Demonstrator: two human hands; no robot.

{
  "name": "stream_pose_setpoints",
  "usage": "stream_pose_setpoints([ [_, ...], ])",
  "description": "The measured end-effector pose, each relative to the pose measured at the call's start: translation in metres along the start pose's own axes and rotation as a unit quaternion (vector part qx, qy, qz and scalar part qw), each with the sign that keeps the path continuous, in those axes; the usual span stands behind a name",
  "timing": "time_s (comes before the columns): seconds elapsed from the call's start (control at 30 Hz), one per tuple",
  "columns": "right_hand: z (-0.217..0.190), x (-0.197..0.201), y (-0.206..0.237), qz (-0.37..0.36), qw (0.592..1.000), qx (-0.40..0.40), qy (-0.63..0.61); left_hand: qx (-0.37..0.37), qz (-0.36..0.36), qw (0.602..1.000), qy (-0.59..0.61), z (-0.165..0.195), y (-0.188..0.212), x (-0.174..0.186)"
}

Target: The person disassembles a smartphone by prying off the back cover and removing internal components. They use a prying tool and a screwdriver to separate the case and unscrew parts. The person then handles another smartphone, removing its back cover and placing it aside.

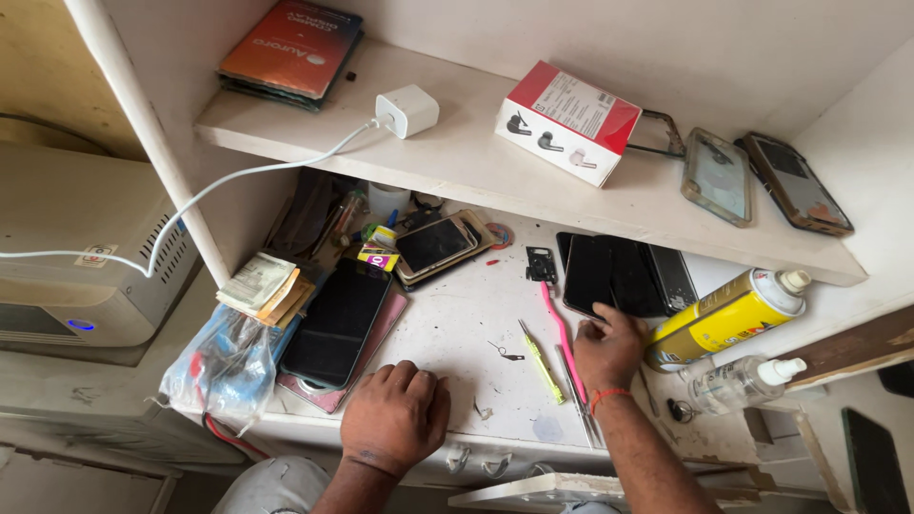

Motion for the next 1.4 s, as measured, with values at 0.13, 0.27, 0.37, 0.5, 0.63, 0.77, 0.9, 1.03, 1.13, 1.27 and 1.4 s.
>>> stream_pose_setpoints([
  [0.13, 0.004, -0.001, 0.002, 0.003, 0.999, -0.035, -0.026, -0.008, 0.015, 1.000, -0.006, -0.001, 0.000, 0.002],
  [0.27, 0.009, 0.005, -0.005, 0.032, 0.964, -0.186, -0.185, -0.002, 0.011, 1.000, -0.001, 0.001, 0.000, 0.000],
  [0.37, 0.001, 0.011, -0.010, 0.094, 0.933, -0.276, -0.211, -0.004, 0.016, 1.000, -0.001, 0.000, 0.001, 0.000],
  [0.5, -0.017, 0.004, -0.028, 0.098, 0.906, -0.329, -0.248, -0.009, 0.019, 1.000, -0.003, 0.000, 0.001, 0.000],
  [0.63, -0.025, -0.004, -0.050, 0.128, 0.870, -0.414, -0.237, -0.002, -0.001, 1.000, -0.002, 0.000, -0.001, 0.000],
  [0.77, -0.021, -0.008, -0.071, 0.123, 0.821, -0.502, -0.245, -0.017, 0.014, 1.000, -0.015, -0.003, -0.001, 0.003],
  [0.9, -0.012, -0.014, -0.077, 0.179, 0.807, -0.501, -0.257, -0.018, 0.007, 1.000, -0.012, -0.002, -0.001, 0.003],
  [1.03, -0.012, -0.017, -0.086, 0.226, 0.782, -0.491, -0.310, -0.012, 0.007, 1.000, -0.016, -0.002, 0.000, 0.004],
  [1.13, -0.015, -0.014, -0.097, 0.252, 0.758, -0.488, -0.352, -0.004, -0.001, 1.000, -0.027, -0.002, 0.000, 0.004],
  [1.27, -0.021, -0.011, -0.109, 0.269, 0.721, -0.493, -0.406, -0.004, -0.008, 0.999, -0.034, -0.001, -0.001, 0.004],
  [1.4, -0.030, -0.013, -0.117, 0.290, 0.687, -0.499, -0.441, -0.002, -0.022, 0.999, -0.032, -0.002, -0.001, 0.003],
])
Point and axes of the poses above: each hand's wrist, its own y-axis away from the middle knuckle, its own x-axis out of the back of the hand, z = x × y, the point moved 3 cm from there along -y, towards the middle knuckle, and after that the axes turned 14 degrees about -y, right-handed, at the moved point
